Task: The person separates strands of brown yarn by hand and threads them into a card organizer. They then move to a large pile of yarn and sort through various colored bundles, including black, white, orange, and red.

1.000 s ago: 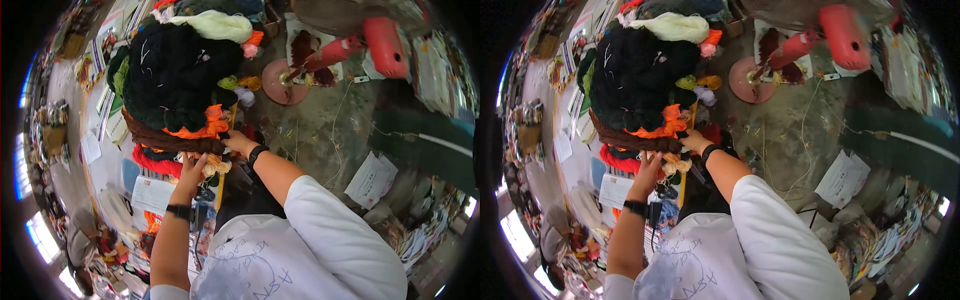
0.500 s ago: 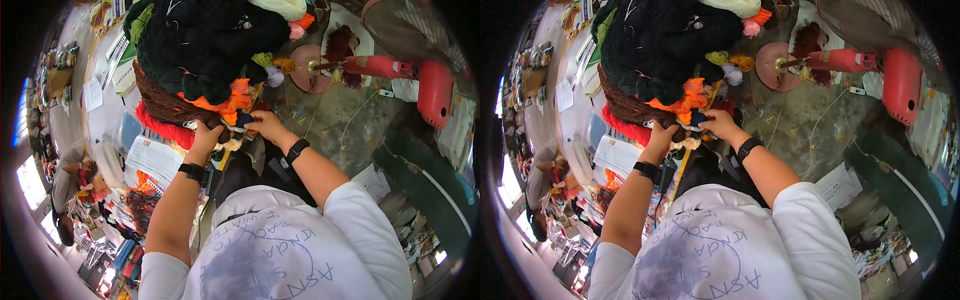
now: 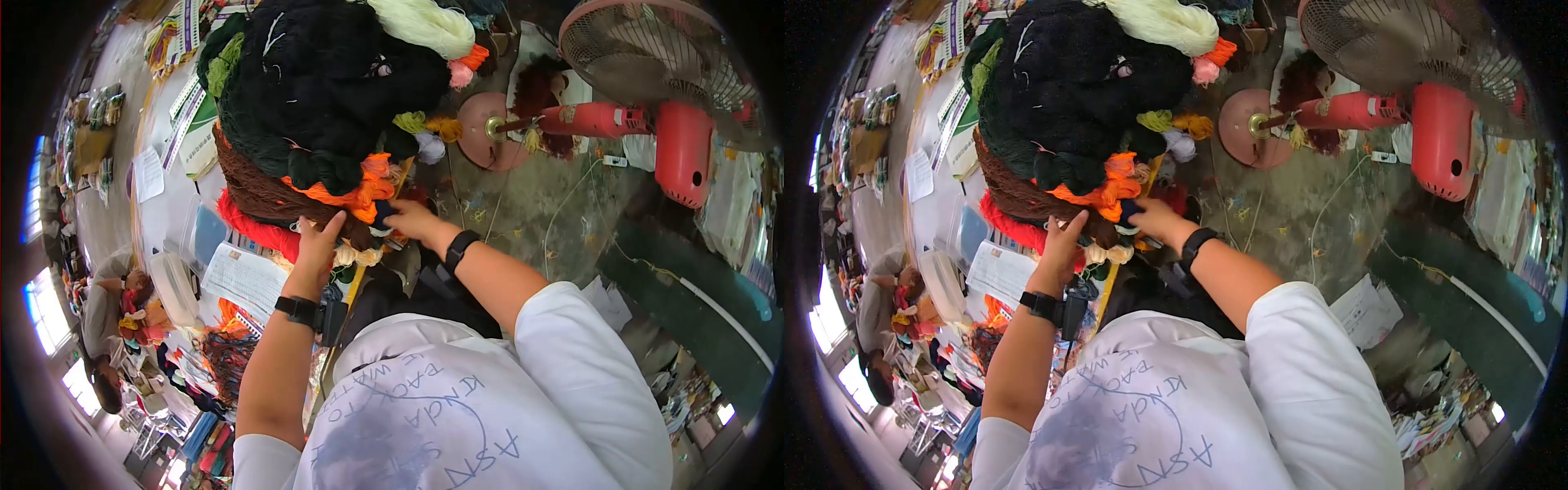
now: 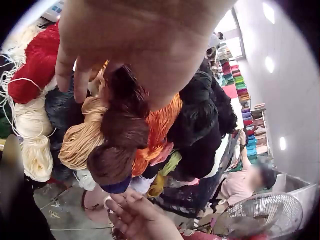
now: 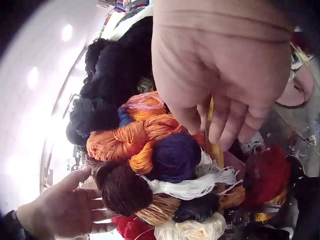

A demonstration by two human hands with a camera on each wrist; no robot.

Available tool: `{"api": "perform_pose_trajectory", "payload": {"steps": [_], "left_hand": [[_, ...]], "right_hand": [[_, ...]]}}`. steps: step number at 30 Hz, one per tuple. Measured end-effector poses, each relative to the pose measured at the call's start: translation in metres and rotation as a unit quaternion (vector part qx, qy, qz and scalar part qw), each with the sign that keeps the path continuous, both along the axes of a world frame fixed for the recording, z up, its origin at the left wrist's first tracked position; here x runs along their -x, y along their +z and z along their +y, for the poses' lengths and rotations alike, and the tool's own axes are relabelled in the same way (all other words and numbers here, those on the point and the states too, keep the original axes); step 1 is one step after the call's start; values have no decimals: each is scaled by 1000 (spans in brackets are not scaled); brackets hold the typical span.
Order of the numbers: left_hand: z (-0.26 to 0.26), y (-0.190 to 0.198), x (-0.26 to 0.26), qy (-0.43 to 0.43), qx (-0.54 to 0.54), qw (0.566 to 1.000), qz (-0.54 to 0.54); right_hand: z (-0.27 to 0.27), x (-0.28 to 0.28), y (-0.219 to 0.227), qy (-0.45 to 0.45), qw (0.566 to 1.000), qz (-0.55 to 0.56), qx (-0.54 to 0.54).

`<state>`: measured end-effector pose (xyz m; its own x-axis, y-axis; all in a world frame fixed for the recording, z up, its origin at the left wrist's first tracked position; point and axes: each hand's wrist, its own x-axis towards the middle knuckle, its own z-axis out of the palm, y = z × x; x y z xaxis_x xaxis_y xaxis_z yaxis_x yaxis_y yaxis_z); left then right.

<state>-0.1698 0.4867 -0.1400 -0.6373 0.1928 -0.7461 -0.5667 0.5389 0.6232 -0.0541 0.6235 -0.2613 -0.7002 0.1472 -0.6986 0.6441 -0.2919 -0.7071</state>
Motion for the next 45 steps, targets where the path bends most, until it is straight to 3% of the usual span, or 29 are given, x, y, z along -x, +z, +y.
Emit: {"api": "perform_pose_trajectory", "payload": {"steps": [1,2,3,6,7,9,11,16,17,18,19,22,24,28,29,30,31,33,34,36,37,38,40,41,43,45], "left_hand": [[10,4,-3,-10,-36,999,-3],[13,-3,0,-76,1,997,-31],[17,-10,1,-78,6,996,-34],[19,-37,0,-4,5,999,-35],[14,-45,1,-12,9,999,-38],[6,-55,1,-140,96,978,117],[0,-61,-1,-141,88,977,130],[-1,-61,1,-95,9,995,27],[6,-52,2,-70,-11,997,1],[8,-44,7,-115,20,992,-50],[21,-13,6,-174,115,975,-71],[15,10,23,-309,160,937,7],[-10,-5,41,-353,123,919,123],[-7,14,56,-287,156,936,134],[-6,12,58,-257,118,928,241],[-6,12,59,-223,81,909,344],[2,18,58,-215,85,908,348],[20,26,54,-244,65,841,478],[29,32,50,-237,70,842,479],[50,39,44,-337,69,778,525],[56,38,42,-351,61,801,481],[64,38,40,-362,71,793,486],[81,41,34,-375,75,782,492],[94,44,33,-381,133,767,500],[112,47,34,-390,186,747,506],[129,46,38,-438,129,716,528]], "right_hand": [[-10,7,11,71,997,33,-13],[-19,6,23,128,989,69,-40],[-31,-4,40,152,959,170,-171],[-47,-20,45,143,966,190,-102],[-47,-24,44,176,958,199,-103],[-46,-29,38,204,951,210,-102],[-46,-32,29,212,946,237,-65],[-30,-33,16,111,971,210,0],[-26,-32,9,27,987,158,-15],[-24,-31,-1,-59,992,106,-28],[-19,-26,-12,-108,987,91,-82],[9,-16,-33,-214,968,66,-111],[25,-5,-35,-212,967,54,-129],[46,28,-28,-222,950,24,-216],[49,35,-31,-247,931,23,-267],[59,39,-23,-235,954,-15,-184],[62,43,-24,-228,956,-8,-183],[62,47,-28,-246,965,52,-79],[65,49,-29,-164,982,64,-68],[62,48,-26,-165,982,60,-67],[63,47,-24,-173,981,53,-66],[67,48,-23,-172,981,53,-67],[80,51,-25,-256,956,-10,-143],[89,56,-25,-262,953,-8,-150],[104,65,-5,-396,844,-20,-362],[120,68,8,-391,826,23,-405]]}}
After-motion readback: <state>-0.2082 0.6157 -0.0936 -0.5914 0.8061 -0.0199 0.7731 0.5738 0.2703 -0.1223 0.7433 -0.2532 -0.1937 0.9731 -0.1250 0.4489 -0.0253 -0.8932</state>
